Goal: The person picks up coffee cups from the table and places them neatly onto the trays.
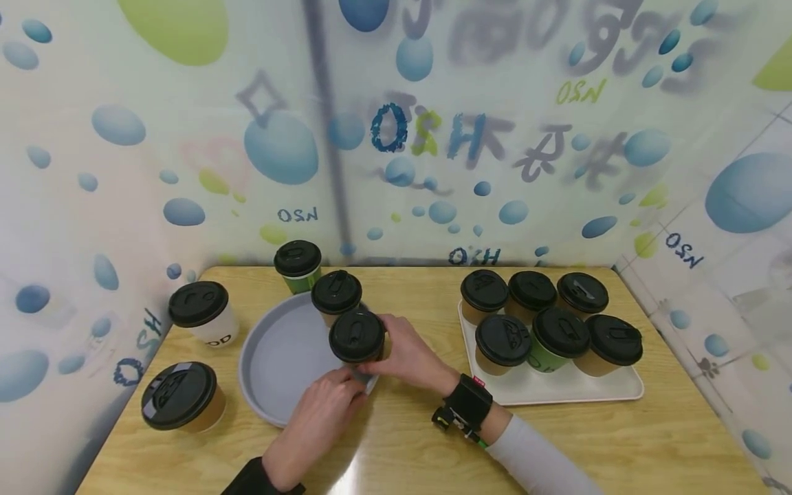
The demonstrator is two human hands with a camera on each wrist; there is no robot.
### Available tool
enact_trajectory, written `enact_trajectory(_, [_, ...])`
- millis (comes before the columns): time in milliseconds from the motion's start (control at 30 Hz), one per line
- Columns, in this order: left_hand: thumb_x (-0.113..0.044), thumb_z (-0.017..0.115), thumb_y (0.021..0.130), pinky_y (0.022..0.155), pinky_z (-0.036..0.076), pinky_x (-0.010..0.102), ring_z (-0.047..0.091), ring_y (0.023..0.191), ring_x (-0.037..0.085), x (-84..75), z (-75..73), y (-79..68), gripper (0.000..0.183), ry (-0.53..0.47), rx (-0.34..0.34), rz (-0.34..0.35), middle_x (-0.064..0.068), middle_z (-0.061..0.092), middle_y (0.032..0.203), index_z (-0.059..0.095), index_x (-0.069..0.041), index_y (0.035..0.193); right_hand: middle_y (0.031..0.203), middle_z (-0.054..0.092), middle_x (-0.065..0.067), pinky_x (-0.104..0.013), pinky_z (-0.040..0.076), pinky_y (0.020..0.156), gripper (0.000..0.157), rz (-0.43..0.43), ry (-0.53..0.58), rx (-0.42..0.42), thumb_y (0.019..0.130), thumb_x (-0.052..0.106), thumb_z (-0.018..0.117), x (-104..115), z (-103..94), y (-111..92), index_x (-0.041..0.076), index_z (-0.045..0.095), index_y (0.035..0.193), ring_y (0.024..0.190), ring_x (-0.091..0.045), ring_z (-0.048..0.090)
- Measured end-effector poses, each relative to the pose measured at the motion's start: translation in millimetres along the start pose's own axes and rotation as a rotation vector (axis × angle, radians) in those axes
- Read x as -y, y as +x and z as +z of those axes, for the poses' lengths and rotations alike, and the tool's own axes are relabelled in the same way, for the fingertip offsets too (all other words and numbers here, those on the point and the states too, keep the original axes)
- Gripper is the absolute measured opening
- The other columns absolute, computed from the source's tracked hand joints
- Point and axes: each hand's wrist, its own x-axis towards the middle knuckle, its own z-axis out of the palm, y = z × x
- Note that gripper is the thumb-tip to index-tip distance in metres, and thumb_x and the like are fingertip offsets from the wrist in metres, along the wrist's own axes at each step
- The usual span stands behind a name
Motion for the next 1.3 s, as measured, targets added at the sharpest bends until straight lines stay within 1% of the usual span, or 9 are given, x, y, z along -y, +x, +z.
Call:
enact_trajectory(167, [-0.008,0.09,0.075,0.06,0.052,0.031,0.063,0.071,0.016,-0.9,-4.7,-1.2,0.022,0.009,-0.004,-0.011,-0.004,0.061,0.079,0.069,-0.015,0.071,0.128,0.066,0.009,-0.039,0.046,0.105,0.069,-0.044,-0.008,0.011,0.077,0.029,0.094,0,-1.2,3,0.023,0.061,0.137,0.122,-0.009,0.058])
enact_trajectory(267, [-0.009,0.09,0.073,0.06,0.053,0.032,0.064,0.07,0.016,-0.8,-13.0,-3.5,0.02,0.009,0.041,-0.048,-0.003,0.063,0.077,0.071,-0.013,0.07,0.128,0.066,0.01,-0.04,0.047,0.105,0.07,-0.04,0.0,0.013,0.077,0.029,0.094,1,-2.2,3,0.023,0.061,0.138,0.123,-0.009,0.058])
enact_trajectory(367, [-0.008,0.089,0.073,0.061,0.053,0.03,0.063,0.07,0.014,1.6,-22.2,-7.9,0.015,-0.02,0.116,-0.076,-0.004,0.063,0.076,0.074,-0.011,0.073,0.138,0.062,0.004,-0.044,0.043,0.11,0.079,0.008,-0.012,0.028,0.078,0.032,0.093,1,-3.9,0,0.019,0.055,0.146,0.131,-0.014,0.054])
enact_trajectory(500, [-0.001,0.087,0.073,0.058,0.05,0.028,0.061,0.068,0.011,6.9,-29.8,-13.9,0.018,-0.069,0.176,-0.056,-0.006,0.06,0.073,0.073,-0.012,0.072,0.153,0.05,-0.007,-0.047,0.04,0.113,0.092,0.082,-0.074,0.052,0.082,0.031,0.09,3,-7.8,-8,0.011,0.041,0.157,0.138,-0.024,0.047])
enact_trajectory(667, [0.004,0.085,0.075,0.056,0.045,0.025,0.058,0.067,0.006,9.2,-31.0,-13.9,0.025,-0.102,0.187,-0.03,-0.008,0.057,0.072,0.069,-0.014,0.069,0.154,0.046,-0.016,-0.046,0.045,0.108,0.086,0.091,-0.105,0.054,0.089,0.013,0.082,4,-10.1,-18,0.003,0.034,0.159,0.135,-0.031,0.049])
enact_trajectory(833, [0.003,0.085,0.075,0.056,0.046,0.025,0.059,0.067,0.007,6.9,-25.0,-6.7,0.024,-0.094,0.136,-0.007,-0.007,0.058,0.072,0.069,-0.015,0.068,0.131,0.062,-0.013,-0.04,0.053,0.093,0.048,0.135,-0.103,-0.028,0.1,0.01,0.064,4,-8.9,-25,0.0,0.051,0.144,0.114,-0.027,0.061])
enact_trajectory(967, [0.002,0.085,0.074,0.057,0.048,0.027,0.061,0.066,0.012,4.3,-17.0,-0.1,0.021,-0.065,0.077,0.026,-0.005,0.059,0.072,0.071,-0.013,0.068,0.089,0.066,0.002,-0.027,0.049,0.066,0.015,0.168,-0.191,-0.073,0.105,0.016,0.057,5,-8.2,-26,0.008,0.07,0.107,0.076,-0.012,0.061])
enact_trajectory(1100, [0.002,0.084,0.073,0.057,0.048,0.029,0.06,0.065,0.015,0.9,-10.7,5.0,0.022,-0.036,0.035,0.037,-0.004,0.057,0.07,0.069,-0.012,0.067,0.065,0.054,0.01,-0.022,0.035,0.05,0.027,0.156,-0.241,-0.018,0.104,0.015,0.057,5,-6.8,-25,0.013,0.069,0.08,0.053,-0.005,0.046])
enact_trajectory(1300, [0.002,0.084,0.074,0.057,0.049,0.03,0.06,0.065,0.016,-4.1,-6.2,11.0,0.018,-0.002,0.034,0.004,-0.002,0.058,0.071,0.072,-0.01,0.07,0.061,0.049,0.011,-0.021,0.031,0.049,0.032,0.148,-0.218,0.071,0.106,0.018,0.054,4,-2.2,-24,0.014,0.07,0.079,0.05,-0.003,0.042])
